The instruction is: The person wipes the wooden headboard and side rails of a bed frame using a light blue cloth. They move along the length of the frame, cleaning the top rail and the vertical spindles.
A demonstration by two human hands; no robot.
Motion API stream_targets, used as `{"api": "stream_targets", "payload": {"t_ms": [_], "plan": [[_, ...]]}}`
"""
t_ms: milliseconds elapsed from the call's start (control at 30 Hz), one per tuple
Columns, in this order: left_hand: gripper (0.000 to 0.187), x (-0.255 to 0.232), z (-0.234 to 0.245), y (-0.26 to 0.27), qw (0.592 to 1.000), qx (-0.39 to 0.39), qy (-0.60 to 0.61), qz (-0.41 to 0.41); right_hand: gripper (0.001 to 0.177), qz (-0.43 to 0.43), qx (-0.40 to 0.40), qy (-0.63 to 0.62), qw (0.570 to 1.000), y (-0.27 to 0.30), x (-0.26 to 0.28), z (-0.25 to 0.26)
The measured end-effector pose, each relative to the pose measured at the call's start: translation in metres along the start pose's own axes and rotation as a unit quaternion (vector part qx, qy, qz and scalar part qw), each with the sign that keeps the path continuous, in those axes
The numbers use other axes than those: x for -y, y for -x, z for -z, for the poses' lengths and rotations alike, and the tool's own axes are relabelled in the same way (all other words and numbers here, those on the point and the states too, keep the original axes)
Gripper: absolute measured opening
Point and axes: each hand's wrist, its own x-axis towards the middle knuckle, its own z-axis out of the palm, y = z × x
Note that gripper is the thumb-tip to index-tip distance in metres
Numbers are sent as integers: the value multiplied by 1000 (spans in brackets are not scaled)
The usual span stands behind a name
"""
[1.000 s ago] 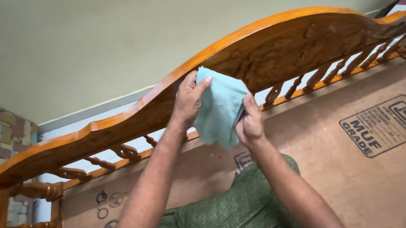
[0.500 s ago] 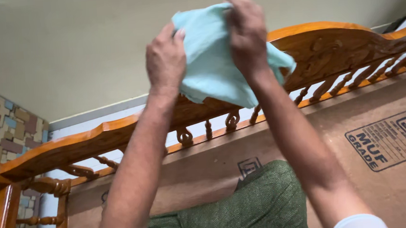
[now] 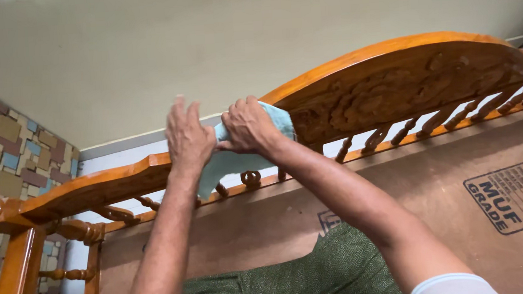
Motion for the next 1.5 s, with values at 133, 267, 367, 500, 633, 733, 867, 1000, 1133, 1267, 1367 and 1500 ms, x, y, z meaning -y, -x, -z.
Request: {"api": "stream_targets", "payload": {"t_ms": [133,267,367,500,633,733,867,1000,1133,1267,1367,1500], "plan": [[83,-8,1,-4,981,122,123,-84,47,4,-16,43,999,0,-18,2],[85,-48,-7,-16,953,218,202,-58,57,-6,-36,-4,999,26,-69,14],[81,-100,-19,-35,957,140,227,-112,59,-23,-40,-13,999,52,-122,29],[73,-186,-35,-70,955,130,227,-136,57,-5,-106,-32,994,97,-210,40],[61,-285,-44,-110,963,146,151,-170,57,-58,-80,-46,994,148,-298,41],[53,-338,-46,-121,971,117,108,-178,58,-97,-78,-15,992,176,-330,42],[58,-340,-44,-119,972,107,92,-188,59,-82,-62,43,994,176,-328,58],[67,-308,-36,-114,970,136,109,-171,64,-9,-76,58,995,153,-290,77],[72,-251,-31,-96,967,113,167,-154,63,-55,-39,0,998,122,-228,79],[77,-173,-42,-65,968,60,197,-142,60,-44,-6,3,999,83,-170,69],[70,-102,-52,-33,972,61,197,-112,59,-8,-22,49,999,48,-114,39],[67,8,-39,29,984,104,146,-12,40,2,-13,41,999,-1,-15,-19]]}}
